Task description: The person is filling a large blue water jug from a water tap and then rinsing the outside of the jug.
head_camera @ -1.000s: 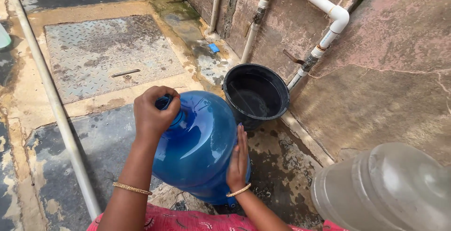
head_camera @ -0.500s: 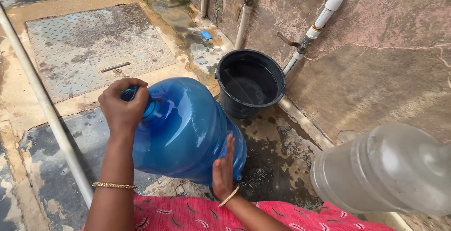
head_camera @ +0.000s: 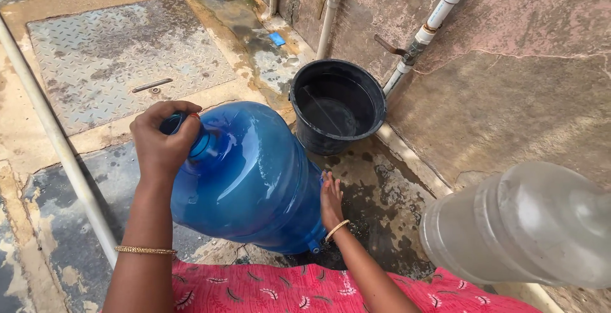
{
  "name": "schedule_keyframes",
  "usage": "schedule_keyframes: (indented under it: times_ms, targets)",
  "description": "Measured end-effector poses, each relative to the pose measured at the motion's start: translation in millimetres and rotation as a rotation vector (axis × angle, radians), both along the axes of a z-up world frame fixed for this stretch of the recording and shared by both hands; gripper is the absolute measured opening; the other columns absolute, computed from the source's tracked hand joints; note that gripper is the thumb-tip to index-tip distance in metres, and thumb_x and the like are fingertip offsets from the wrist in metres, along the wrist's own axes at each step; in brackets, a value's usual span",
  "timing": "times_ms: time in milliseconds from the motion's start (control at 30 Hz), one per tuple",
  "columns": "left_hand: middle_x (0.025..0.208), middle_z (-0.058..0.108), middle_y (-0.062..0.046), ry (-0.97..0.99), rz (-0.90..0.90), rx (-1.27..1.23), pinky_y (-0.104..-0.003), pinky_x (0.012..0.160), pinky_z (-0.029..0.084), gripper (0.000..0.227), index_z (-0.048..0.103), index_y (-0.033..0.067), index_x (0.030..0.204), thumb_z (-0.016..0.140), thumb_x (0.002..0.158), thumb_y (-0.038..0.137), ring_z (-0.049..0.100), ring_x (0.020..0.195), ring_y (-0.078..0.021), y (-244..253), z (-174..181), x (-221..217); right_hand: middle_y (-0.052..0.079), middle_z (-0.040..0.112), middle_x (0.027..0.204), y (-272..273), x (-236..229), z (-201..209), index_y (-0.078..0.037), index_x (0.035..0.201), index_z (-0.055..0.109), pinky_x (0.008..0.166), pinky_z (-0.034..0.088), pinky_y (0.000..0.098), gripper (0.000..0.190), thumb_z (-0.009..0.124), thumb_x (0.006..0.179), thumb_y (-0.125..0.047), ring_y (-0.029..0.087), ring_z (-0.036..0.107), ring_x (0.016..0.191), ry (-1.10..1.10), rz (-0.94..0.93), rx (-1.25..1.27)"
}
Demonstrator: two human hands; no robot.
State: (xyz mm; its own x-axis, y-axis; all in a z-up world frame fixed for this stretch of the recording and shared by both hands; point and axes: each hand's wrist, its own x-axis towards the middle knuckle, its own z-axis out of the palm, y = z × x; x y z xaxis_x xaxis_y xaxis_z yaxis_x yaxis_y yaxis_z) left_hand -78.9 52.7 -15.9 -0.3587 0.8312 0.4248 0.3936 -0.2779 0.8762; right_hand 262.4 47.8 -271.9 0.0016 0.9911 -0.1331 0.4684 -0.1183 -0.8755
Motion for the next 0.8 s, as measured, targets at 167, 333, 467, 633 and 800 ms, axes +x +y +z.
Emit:
schedule_keyframes:
  times_ms: [167,333,467,633,800]
  targets:
    - [0.088,0.076,-0.005,0.024,-0.086,0.017,-0.025,0.079,0.056,0.016,0.078,0.003,0.095,0.071,0.083,0.01,0.07,0.081,-0.0092,-4,8,2,0.017,0.005,0.174,-46,-51,100,-0.01,0.164,0.008,0.128,0.001,0.0521,0.107,0.003,0.089,-0.087,0.033,0.0,0.162,0.098,0.066,0.34]
    - [0.085,0.074,-0.005,0.028,-0.111,-0.044,-0.025,0.076,0.054,0.018,0.079,0.0032,0.097,0.071,0.083,0.01,0.068,0.078,-0.0091,-8,3,-2,0.018,0.005,0.174,-17,-15,30,-0.011,0.165,-0.001,0.129,0.004,0.0496,0.109,0.002,0.088,-0.088,0.033,0.004,0.161,0.161,0.09,0.296]
    - [0.089,0.075,-0.005,0.012,-0.069,0.016,-0.025,0.079,0.055,0.016,0.078,0.0022,0.097,0.071,0.085,0.01,0.069,0.082,-0.0087,-4,1,0,0.014,0.012,0.171,-18,-3,-9,-0.017,0.165,0.006,0.124,0.013,0.0487,0.114,0.003,0.077,-0.089,0.032,0.013,0.157,0.151,-0.064,0.008]
    - [0.087,0.073,-0.005,0.015,-0.199,-0.039,-0.025,0.076,0.054,0.018,0.078,0.0032,0.099,0.071,0.083,0.009,0.067,0.079,-0.0092,-8,-2,-18,0.014,0.019,0.172,-1,-18,61,-0.014,0.163,0.017,0.127,0.013,0.0485,0.114,0.002,0.081,-0.092,0.032,0.015,0.159,0.194,0.069,0.164]
    - [0.093,0.073,-0.004,0.018,-0.232,0.071,-0.024,0.082,0.054,0.016,0.076,0.0029,0.098,0.07,0.084,0.008,0.068,0.086,-0.0083,-8,-12,-28,0.014,0.024,0.167,18,8,12,-0.016,0.157,0.041,0.122,0.025,0.0466,0.105,0.008,0.082,-0.082,0.032,0.028,0.153,0.366,0.049,-0.106]
